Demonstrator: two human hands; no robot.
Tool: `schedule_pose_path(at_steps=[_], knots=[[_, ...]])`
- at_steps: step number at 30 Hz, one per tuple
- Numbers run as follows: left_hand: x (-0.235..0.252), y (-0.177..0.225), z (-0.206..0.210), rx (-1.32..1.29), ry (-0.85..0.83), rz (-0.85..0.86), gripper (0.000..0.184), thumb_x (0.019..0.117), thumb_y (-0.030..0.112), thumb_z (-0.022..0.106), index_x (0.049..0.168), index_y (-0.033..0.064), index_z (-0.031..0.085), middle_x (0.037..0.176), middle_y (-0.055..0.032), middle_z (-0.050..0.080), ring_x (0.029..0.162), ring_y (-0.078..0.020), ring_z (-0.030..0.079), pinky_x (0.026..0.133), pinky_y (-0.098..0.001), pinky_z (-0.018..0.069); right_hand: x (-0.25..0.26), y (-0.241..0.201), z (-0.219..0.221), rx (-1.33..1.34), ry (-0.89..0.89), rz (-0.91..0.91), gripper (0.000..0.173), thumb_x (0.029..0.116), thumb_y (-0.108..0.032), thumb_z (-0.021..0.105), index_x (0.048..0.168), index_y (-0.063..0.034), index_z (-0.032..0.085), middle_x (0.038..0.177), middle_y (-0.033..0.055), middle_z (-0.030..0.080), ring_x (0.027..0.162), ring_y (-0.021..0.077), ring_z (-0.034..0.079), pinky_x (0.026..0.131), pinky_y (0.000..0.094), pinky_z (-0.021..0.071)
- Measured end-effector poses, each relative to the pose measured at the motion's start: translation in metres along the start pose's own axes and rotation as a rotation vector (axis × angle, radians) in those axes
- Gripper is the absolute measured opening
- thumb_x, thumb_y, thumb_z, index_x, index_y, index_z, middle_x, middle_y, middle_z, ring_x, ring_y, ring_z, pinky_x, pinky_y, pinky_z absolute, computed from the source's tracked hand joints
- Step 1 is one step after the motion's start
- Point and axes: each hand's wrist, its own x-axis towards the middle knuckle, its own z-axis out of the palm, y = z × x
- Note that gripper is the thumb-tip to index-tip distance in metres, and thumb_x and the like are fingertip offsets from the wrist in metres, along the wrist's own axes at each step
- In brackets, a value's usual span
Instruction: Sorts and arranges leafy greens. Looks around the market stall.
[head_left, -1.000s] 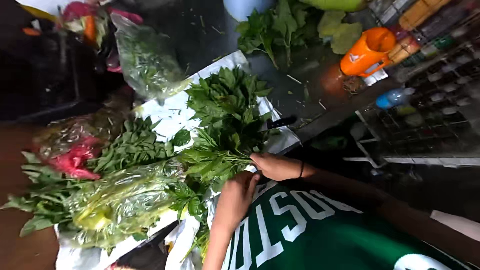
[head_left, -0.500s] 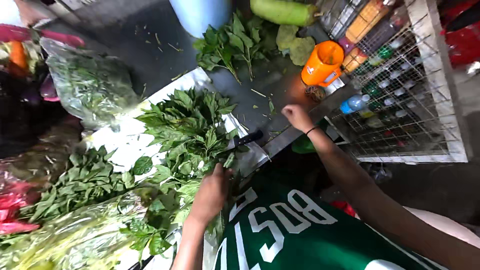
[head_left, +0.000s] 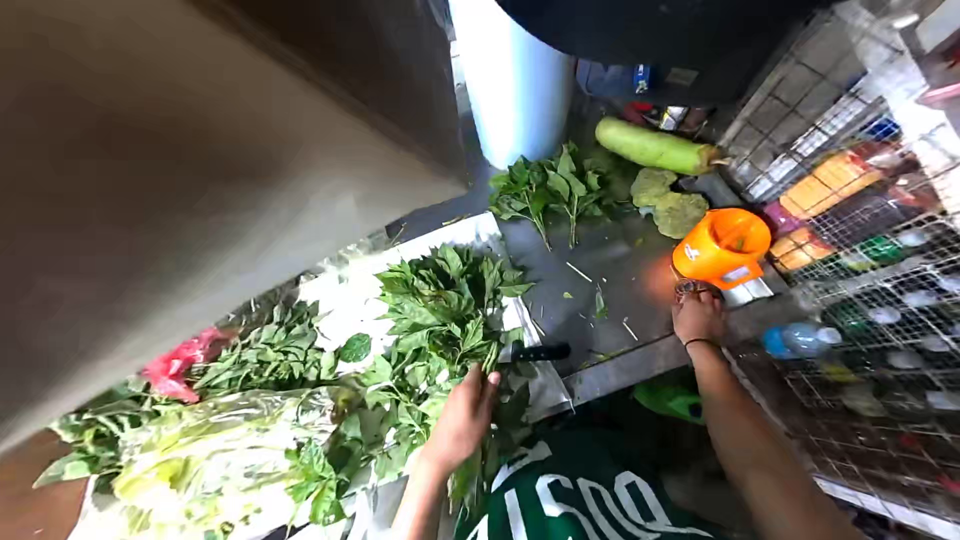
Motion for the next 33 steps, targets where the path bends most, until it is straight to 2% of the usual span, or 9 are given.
schedule_pose_path(at_steps=[5,7,10,16,20,23,26,29,33], knots=[[0.008,0.043,-0.020,-0.051,0.025,0.094,0.041,0.1107,0.036,0.041,0.125,0.0016,0.058,0.082,-0.0044,0.063,0.071,-0.0140,0.064,0.071,-0.0352,0.0581,-0.034,-0.064,-0.071,0.905,0.036,0.182,0.038,0.1003,-0.025,0.059,0.123,0.0057,0.061,0.109,0.0197,0.069,0.101,0.0296,0.069,0.093,0.0484,0.0567],[0.008,0.053,-0.022,-0.048,0.043,0.138,0.037,0.1109,0.033,0.042,0.120,0.0012,0.058,0.079,-0.0048,0.061,0.070,-0.0142,0.062,0.069,-0.0347,0.0569,-0.057,-0.095,-0.088,1.458,-0.051,0.314,0.030,0.1033,-0.022,0.052,0.127,-0.0028,0.052,0.097,0.0102,0.069,0.087,0.0221,0.071,0.079,0.0410,0.0609],[0.009,0.056,-0.026,-0.035,0.060,0.216,0.034,0.1105,0.033,0.043,0.115,0.0025,0.057,0.074,-0.0044,0.057,0.065,-0.0147,0.059,0.064,-0.0359,0.0548,-0.085,-0.142,-0.116,1.945,-0.273,0.252,0.012,0.1021,-0.017,0.046,0.111,-0.0197,0.054,0.096,-0.0004,0.067,0.089,0.0169,0.067,0.080,0.0384,0.0578],[-0.004,0.050,-0.044,0.123,0.106,0.332,0.037,0.1102,0.038,0.041,0.112,0.0042,0.058,0.072,-0.0041,0.057,0.064,-0.0168,0.059,0.062,-0.0389,0.0546,-0.155,-0.240,-0.183,1.834,-0.369,-0.372,0.020,0.0999,-0.013,0.063,0.116,-0.0211,0.054,0.113,0.0010,0.071,0.050,0.0027,0.049,0.042,0.0185,0.0408],[-0.021,0.038,-0.062,0.246,0.144,0.350,0.036,0.1099,0.037,0.043,0.111,0.0053,0.060,0.076,-0.0055,0.061,0.073,-0.0216,0.063,0.075,-0.0464,0.0557,-0.197,-0.290,-0.222,1.526,-0.583,-0.878,0.042,0.0896,-0.042,0.078,0.116,-0.0104,0.068,0.118,0.0085,0.071,0.071,0.0143,0.069,0.056,0.0291,0.0598],[-0.033,0.020,-0.072,0.246,0.167,0.382,0.020,0.1015,0.017,0.055,0.113,0.0033,0.062,0.088,-0.0091,0.068,0.085,-0.0256,0.068,0.082,-0.0510,0.0560,-0.236,-0.334,-0.243,1.179,-0.533,-1.074,0.054,0.0753,-0.037,0.090,0.117,-0.0092,0.070,0.109,0.0039,0.069,0.083,0.0116,0.067,0.067,0.0303,0.0611],[-0.048,0.001,-0.085,0.003,0.164,0.335,0.026,0.1054,0.019,0.051,0.126,0.0054,0.060,0.097,-0.0063,0.070,0.089,-0.0181,0.068,0.083,-0.0433,0.0576,-0.263,-0.357,-0.229,1.151,-0.589,-1.083,0.051,0.0802,-0.026,0.087,0.124,-0.0105,0.067,0.108,0.0039,0.069,0.087,0.0133,0.069,0.072,0.0329,0.0636],[-0.069,-0.017,-0.109,-0.469,0.213,0.336,0.028,0.1097,0.025,0.044,0.118,0.0036,0.060,0.085,-0.0041,0.064,0.076,-0.0122,0.063,0.073,-0.0321,0.0561,-0.274,-0.369,-0.208,1.255,-0.725,-1.043,0.053,0.0877,-0.025,0.078,0.133,-0.0122,0.054,0.106,0.0069,0.067,0.082,0.0199,0.068,0.068,0.0380,0.0618],[-0.087,-0.039,-0.131,-0.916,0.311,0.225,0.029,0.1033,0.035,0.044,0.107,0.0104,0.059,0.076,0.0001,0.056,0.069,-0.0111,0.056,0.065,-0.0290,0.0502,-0.299,-0.383,-0.203,0.859,-0.455,-1.347,0.028,0.0956,-0.041,0.064,0.097,-0.0145,0.071,0.098,-0.0014,0.068,0.089,0.0113,0.064,0.078,0.0356,0.0565]])
